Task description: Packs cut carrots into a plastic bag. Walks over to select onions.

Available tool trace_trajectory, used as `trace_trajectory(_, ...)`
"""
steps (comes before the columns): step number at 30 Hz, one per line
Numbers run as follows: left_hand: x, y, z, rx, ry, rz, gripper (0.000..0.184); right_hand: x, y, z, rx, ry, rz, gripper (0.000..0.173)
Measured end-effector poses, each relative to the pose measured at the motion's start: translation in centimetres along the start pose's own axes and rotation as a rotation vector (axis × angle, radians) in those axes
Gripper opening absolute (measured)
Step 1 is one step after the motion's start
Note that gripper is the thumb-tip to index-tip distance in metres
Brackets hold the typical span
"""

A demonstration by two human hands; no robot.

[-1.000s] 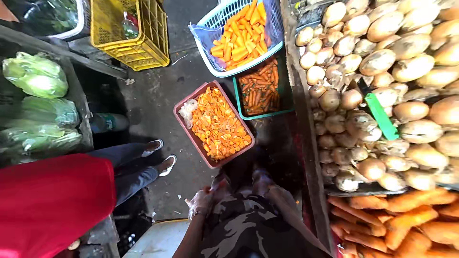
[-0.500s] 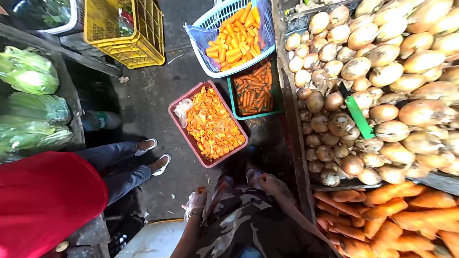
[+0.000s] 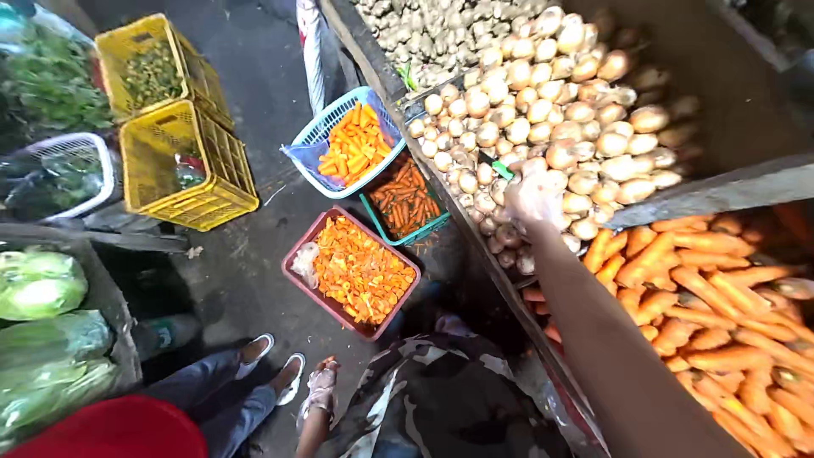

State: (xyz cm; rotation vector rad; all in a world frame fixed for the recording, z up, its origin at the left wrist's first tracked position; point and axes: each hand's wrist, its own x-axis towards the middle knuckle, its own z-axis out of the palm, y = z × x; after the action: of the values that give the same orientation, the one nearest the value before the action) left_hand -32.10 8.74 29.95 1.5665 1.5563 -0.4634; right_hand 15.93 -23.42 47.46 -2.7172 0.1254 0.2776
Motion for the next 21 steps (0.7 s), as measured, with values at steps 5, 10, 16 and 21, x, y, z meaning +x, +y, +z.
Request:
trace_trajectory(5, 0.6, -3.9, -2.9, -0.078, -0.087, -0.168, 0.039, 2.9, 0.1, -0.1, -0.256, -0.135, 0.07, 0.056)
trace_trajectory(10, 0.2, -9.9, -2.4, -0.082, 0.069, -0.18, 0.037, 3.9, -0.2, -1.0, -0.4, -0.26, 0.053, 0.075)
trace_trajectory(16, -1.4, -9.7, -3.7, 0.036, -0.11, -0.259, 0.039, 4.2, 0.6, -2.2, -0.33, -0.208, -0.027, 0.048)
trace_trajectory(21, 4.0, -8.8, -1.4, 0.064, 0.084, -0.019, 0.039, 2.6, 1.2, -4.8, -0.095, -0.065, -0.063, 0.044)
